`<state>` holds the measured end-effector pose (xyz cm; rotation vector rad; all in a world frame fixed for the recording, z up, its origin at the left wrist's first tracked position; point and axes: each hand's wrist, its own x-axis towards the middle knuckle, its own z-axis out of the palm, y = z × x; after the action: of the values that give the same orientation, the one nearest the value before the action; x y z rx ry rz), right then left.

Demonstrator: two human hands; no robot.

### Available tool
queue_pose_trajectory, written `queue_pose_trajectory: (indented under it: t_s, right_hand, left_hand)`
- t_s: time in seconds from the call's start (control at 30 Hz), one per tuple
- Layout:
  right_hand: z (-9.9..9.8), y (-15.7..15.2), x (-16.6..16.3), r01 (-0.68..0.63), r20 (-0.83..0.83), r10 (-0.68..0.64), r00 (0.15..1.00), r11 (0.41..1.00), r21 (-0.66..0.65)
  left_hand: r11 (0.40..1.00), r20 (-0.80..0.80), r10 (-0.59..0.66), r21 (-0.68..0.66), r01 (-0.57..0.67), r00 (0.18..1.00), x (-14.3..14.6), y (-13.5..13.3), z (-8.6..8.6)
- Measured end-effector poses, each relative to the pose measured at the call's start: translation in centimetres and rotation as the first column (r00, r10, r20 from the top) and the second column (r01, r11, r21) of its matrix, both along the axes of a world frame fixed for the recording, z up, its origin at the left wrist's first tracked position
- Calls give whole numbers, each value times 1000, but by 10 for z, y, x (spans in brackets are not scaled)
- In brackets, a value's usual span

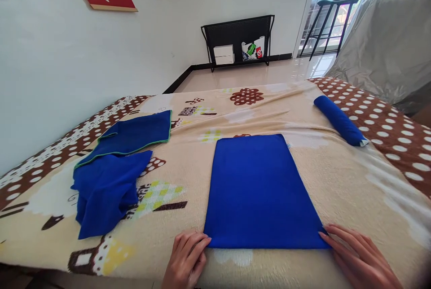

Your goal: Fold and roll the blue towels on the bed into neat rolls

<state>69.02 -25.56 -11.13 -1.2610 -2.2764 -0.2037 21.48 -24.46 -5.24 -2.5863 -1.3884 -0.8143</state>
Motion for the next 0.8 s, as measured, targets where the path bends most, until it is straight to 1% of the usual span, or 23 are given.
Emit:
queue_pose_trajectory:
  t_s: [0.07, 0.2, 0.27, 0.33, 0.4, 0.47, 0.53, 0.6, 0.67, 0.7, 0.8]
  right_hand:
    - [0, -1, 4, -13, -1, 13, 1000, 1000, 6]
    - [2, -3, 7, -51, -52, 50, 997, 999, -15]
    - [1, -4, 6, -31, -104, 25, 994, 998, -57]
    - [-1, -4, 3, 7, -153, -26, 988, 993, -121]
    - [-3, -2, -2, 52, -185, -88, 979, 980, -192]
    - [-3, 3, -7, 94, -188, -142, 972, 965, -245]
    - [-2, 10, -12, 132, -168, -178, 970, 958, -255]
    - [-1, 17, -17, 158, -147, -195, 970, 960, -231]
    - [-1, 23, -22, 190, -127, -216, 968, 963, -190]
    - [-1, 24, -25, 222, -116, -242, 963, 961, -167]
    - [-1, 23, -33, 352, -75, -362, 929, 928, -121]
  left_hand:
    - [1000, -6, 9, 0, -9, 1000, -2, -3, 1]
    - [998, -14, 14, -55, -15, 1000, -3, -7, -1]
    - [995, 25, 20, -96, -18, 999, -3, -6, -4]
    - [986, 101, 42, -163, -25, 994, -2, -4, -8]
    - [964, 193, 120, -257, -68, 974, 1, -2, -10]
    - [926, 263, 242, -351, -141, 934, 4, 1, -11]
    - [885, 286, 336, -420, -198, 897, 7, 3, -10]
    - [862, 264, 357, -463, -207, 896, 7, 7, -10]
    - [857, 222, 351, -468, -216, 910, 7, 10, -11]
    - [863, 199, 349, -450, -232, 916, 7, 11, -13]
    - [886, 139, 383, -337, -320, 913, 11, 12, -20]
